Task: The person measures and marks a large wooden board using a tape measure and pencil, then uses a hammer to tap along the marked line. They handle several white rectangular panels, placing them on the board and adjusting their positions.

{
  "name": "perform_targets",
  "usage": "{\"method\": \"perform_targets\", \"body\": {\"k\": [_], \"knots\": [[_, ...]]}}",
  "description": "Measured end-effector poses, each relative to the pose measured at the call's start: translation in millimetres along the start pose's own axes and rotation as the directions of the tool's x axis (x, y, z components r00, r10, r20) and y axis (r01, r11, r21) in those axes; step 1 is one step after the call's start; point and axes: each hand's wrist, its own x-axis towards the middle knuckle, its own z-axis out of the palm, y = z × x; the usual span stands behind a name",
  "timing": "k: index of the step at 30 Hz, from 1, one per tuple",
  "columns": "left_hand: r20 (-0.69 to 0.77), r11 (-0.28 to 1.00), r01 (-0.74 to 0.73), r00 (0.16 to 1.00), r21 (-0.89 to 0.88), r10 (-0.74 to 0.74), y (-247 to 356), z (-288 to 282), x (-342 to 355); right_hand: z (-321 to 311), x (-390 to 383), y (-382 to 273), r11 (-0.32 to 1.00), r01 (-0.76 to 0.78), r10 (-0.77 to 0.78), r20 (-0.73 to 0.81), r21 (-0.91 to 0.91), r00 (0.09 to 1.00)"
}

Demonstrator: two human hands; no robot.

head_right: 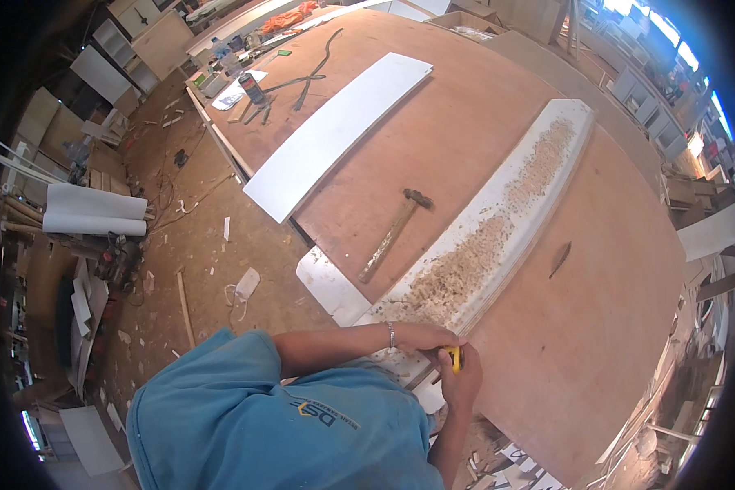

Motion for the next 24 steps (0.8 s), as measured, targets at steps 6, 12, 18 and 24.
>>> {"method": "perform_targets", "body": {"k": [6, 12, 18, 24], "knots": [[-0.127, 0.956, -0.002, 0.991, 0.294, 0.041, 4, 1, -10, -12, -14, -3, 0.994, -0.104, 0.103, 0.025, 0.031, 0.994], [-0.230, 0.919, 0.041, 0.972, 0.392, 0.055, 3, 1, -17, -10, -19, -8, 0.984, -0.159, 0.152, 0.084, 0.079, 0.985], [-0.236, 0.774, 0.039, 0.961, 0.632, 0.145, 36, 16, -14, -14, -36, 7, 0.980, -0.164, 0.154, 0.093, 0.109, 0.984], [-0.428, 0.890, -0.057, 0.862, 0.453, 0.273, 80, -16, -41, -28, -52, 8, 0.966, -0.254, 0.233, 0.282, 0.038, 0.931]]}}
